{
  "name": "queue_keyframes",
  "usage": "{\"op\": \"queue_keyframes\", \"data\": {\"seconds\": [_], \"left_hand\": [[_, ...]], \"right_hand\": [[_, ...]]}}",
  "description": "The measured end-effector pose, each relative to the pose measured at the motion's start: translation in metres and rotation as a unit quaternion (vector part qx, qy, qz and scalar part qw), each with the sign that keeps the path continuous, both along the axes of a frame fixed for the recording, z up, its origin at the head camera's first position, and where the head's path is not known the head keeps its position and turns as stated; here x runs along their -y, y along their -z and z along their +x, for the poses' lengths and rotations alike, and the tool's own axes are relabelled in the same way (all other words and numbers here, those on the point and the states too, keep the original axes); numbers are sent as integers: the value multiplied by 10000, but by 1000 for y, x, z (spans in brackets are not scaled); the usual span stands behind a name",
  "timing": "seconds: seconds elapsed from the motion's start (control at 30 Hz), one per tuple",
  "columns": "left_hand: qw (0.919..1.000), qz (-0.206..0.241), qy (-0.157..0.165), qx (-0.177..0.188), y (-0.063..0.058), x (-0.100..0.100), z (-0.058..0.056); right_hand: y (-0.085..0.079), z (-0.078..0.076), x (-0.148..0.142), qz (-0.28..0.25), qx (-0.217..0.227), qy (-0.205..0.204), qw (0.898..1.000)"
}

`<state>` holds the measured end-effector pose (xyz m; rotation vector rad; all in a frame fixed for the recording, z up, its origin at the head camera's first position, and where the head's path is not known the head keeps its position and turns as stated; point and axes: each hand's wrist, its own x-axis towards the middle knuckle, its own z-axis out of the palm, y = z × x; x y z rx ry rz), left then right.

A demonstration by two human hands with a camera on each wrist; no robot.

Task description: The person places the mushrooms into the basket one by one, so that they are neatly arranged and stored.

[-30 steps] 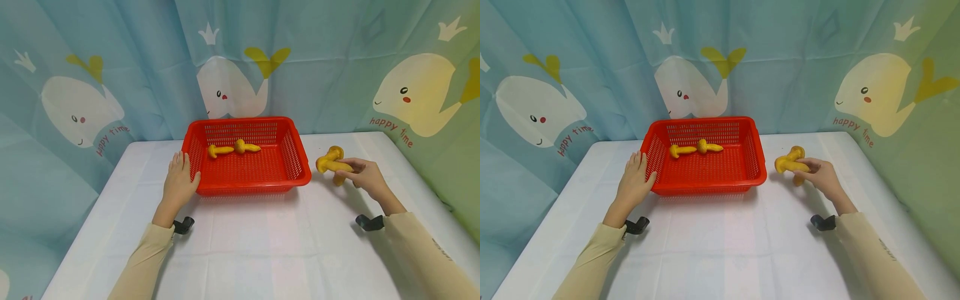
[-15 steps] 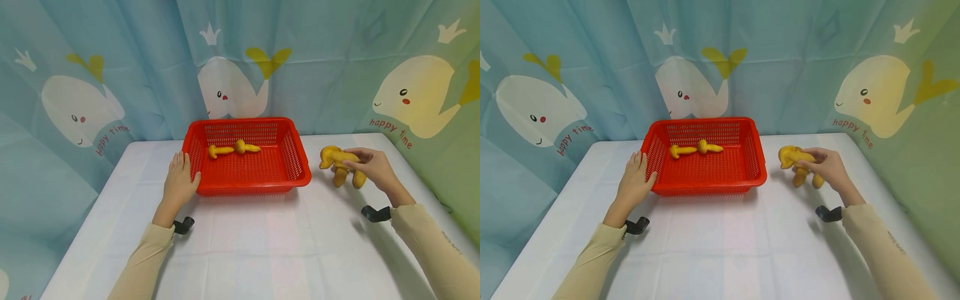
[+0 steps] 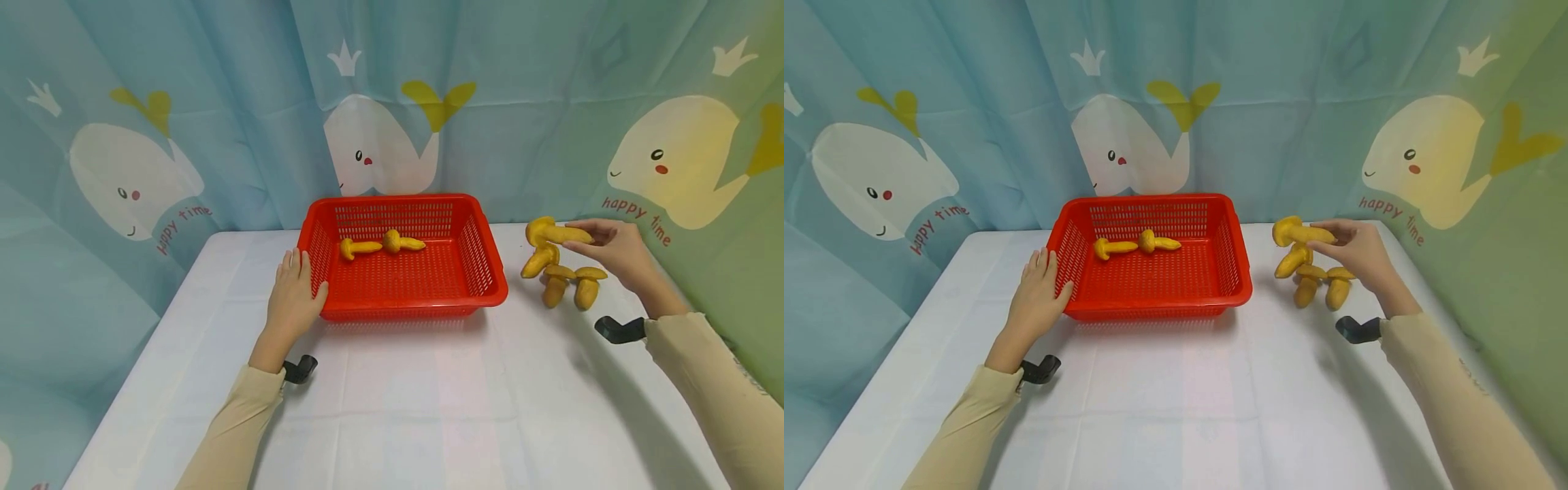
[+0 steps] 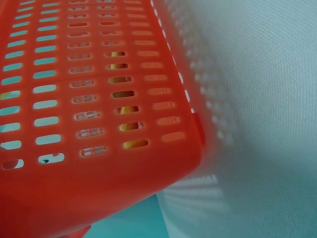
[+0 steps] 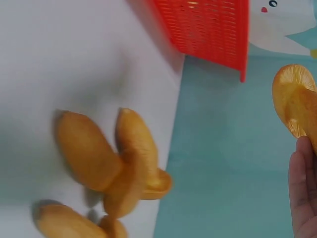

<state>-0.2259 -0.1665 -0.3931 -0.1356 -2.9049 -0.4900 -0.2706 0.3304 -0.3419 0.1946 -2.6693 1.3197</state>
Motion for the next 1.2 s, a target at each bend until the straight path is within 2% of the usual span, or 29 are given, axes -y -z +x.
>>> {"op": "queue_keyframes", "data": {"seconds": [0.17, 0.7, 0.87, 1.2], "left_hand": [[10000, -2, 19, -36, 0, 1, 0], [9998, -161, 22, 82, -3, -1, 1], [9997, -205, 31, 151, -4, -1, 1], [9998, -177, 36, 106, -3, 0, 1]], "right_hand": [[-10, -5, 3, -174, -180, -86, 9996], [-44, -20, 27, 264, -221, -149, 9993], [-51, -25, 36, 277, -138, -255, 9992], [-62, -34, 58, 275, -309, -421, 9983]]}}
